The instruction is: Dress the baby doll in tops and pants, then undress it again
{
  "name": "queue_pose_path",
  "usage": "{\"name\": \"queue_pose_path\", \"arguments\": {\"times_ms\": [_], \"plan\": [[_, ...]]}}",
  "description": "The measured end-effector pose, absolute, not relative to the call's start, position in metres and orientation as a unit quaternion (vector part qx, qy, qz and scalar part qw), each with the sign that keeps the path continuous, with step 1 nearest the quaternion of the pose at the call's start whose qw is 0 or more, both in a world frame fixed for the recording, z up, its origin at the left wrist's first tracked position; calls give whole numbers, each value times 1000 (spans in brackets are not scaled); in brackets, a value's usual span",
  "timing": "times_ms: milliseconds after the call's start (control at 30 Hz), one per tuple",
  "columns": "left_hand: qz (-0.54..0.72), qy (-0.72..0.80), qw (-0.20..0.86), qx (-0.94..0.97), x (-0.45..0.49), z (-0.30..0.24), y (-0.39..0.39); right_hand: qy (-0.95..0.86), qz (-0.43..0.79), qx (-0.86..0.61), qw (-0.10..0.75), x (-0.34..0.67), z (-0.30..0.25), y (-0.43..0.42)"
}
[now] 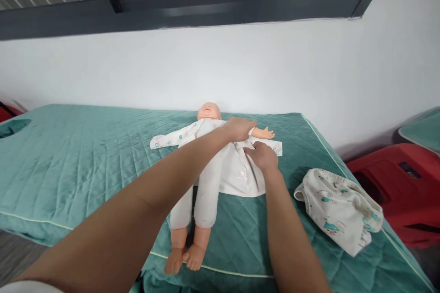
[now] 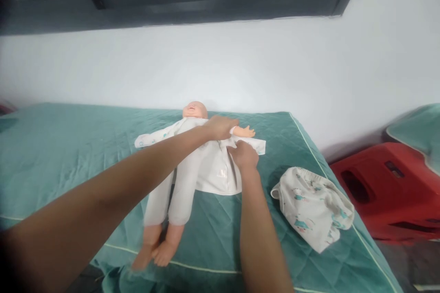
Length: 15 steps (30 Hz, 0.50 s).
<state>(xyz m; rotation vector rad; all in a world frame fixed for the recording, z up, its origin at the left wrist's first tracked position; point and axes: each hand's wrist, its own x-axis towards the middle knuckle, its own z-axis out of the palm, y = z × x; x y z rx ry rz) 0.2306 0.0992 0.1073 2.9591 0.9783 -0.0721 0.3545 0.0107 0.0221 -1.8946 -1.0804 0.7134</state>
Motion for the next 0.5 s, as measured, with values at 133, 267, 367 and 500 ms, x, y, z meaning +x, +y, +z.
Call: {"name": "queue_pose_path", "arguments": {"times_ms": [133,267,367,500], "plan": [[-31,300,15,953,230,106,96,-408,354,-677,499,389,30,12],[-44,288,-8,957,230,98,92,-337,398,-606,601,403,29,7],[-52,288,-34,956,231,92,89,-297,416,-554,658,403,29,6],[-80,281,-58,955,230,89,88,-263,426,-504,704,404,34,8]]}}
